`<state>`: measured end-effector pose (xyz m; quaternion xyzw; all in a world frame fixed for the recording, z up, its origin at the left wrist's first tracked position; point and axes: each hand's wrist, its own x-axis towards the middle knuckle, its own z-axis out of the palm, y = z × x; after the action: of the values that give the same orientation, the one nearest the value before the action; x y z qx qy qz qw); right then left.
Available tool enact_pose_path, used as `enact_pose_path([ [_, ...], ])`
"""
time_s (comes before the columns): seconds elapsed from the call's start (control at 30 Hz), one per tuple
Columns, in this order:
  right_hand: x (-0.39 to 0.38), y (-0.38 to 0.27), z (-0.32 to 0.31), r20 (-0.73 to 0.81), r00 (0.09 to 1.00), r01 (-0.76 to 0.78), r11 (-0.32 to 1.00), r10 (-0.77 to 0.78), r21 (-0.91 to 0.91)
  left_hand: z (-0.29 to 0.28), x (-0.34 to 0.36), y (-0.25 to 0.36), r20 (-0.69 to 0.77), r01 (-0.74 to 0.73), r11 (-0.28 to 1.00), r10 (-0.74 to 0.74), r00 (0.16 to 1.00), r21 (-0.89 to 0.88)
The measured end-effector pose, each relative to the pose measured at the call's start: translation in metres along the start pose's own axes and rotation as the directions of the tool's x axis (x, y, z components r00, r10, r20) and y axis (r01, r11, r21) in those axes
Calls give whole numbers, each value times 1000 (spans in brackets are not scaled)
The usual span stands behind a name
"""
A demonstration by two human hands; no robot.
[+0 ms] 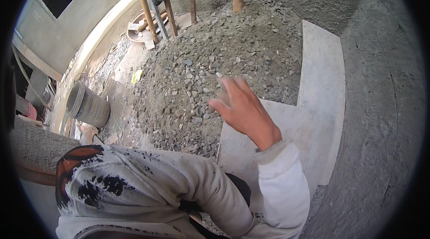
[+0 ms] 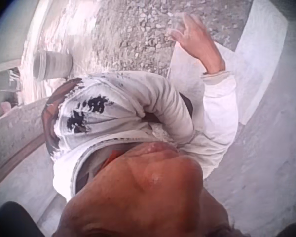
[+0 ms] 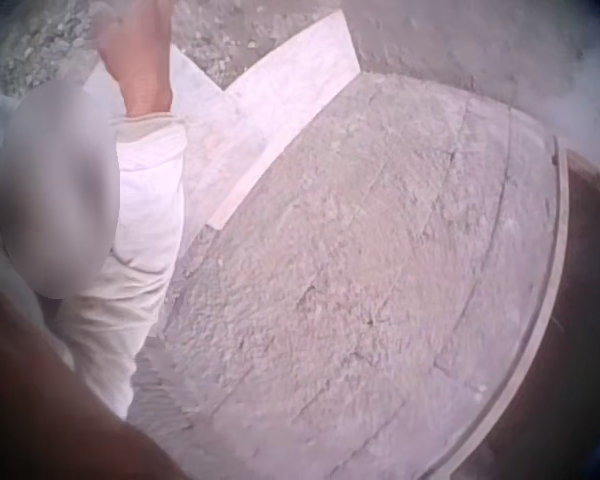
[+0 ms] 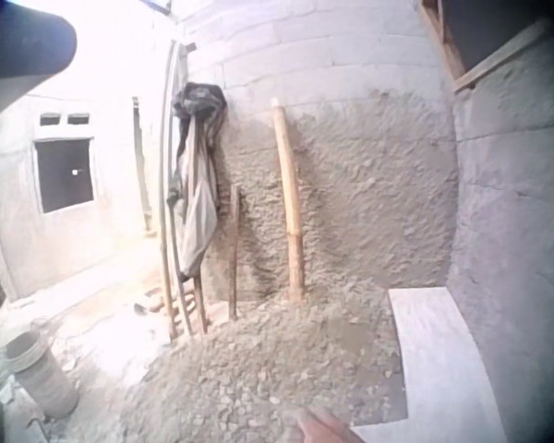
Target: The person places tile pieces onto a bed of gravel and debris, using a hammer and a chisel-like tool to trim the edges of the tiles to fit.
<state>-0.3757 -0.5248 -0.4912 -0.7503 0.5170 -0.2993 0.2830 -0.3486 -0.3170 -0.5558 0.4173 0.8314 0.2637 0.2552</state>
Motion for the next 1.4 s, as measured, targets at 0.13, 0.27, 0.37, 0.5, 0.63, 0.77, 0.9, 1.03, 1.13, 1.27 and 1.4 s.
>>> enact_pose_path([
  [0.13, 67, -48, -12, -441, 757, 443, 875, -483, -197, -5, -5, -5, -19, -1, 1000, 1, 1000, -24],
  [0.27, -21, 1, -38, -500, 864, 90, 995, -59, 37, -12, -12, -4, -45, -18, 999, 16, 999, -39],
  [0.37, -161, 63, -26, -454, 769, -397, 893, 450, 212, -4, -7, -9, -45, -4, 1000, 3, 999, -29],
  [0.5, -367, 93, 24, -525, 392, -649, 632, 756, 424, 18, 3, -10, 53, -80, 997, 81, 995, -12],
  [0.63, -537, 89, 129, -598, -256, -581, 373, 760, 723, 26, -20, -11, 290, 30, 996, -6, 957, -79],
  [0.77, -653, 96, 233, -719, -422, -905, -305, 552, 297, 27, -32, -32, 270, 301, 940, -251, 929, -159],
  [0.9, -723, 101, 246, -840, -259, -890, -456, 478, 15, 53, -21, -44, 158, 381, 920, -364, 918, -95],
  [1.03, -785, 106, 214, -738, 7, -776, -462, 674, -429, 68, -22, -42, 207, 430, 902, -414, 887, -36],
  [1.13, -821, 109, 199, -625, 200, -622, -395, 755, -676, 63, -24, -37, 130, 462, 884, -451, 883, -72],
  [1.27, -838, 110, 195, -478, 219, -462, -341, 851, -819, 53, -14, -33, 102, 492, 868, -485, 869, -71],
  [1.4, -832, 113, 190, -423, 195, -424, -313, 885, -850, 49, -4, -30, 108, 498, 867, -498, 860, 31],
])
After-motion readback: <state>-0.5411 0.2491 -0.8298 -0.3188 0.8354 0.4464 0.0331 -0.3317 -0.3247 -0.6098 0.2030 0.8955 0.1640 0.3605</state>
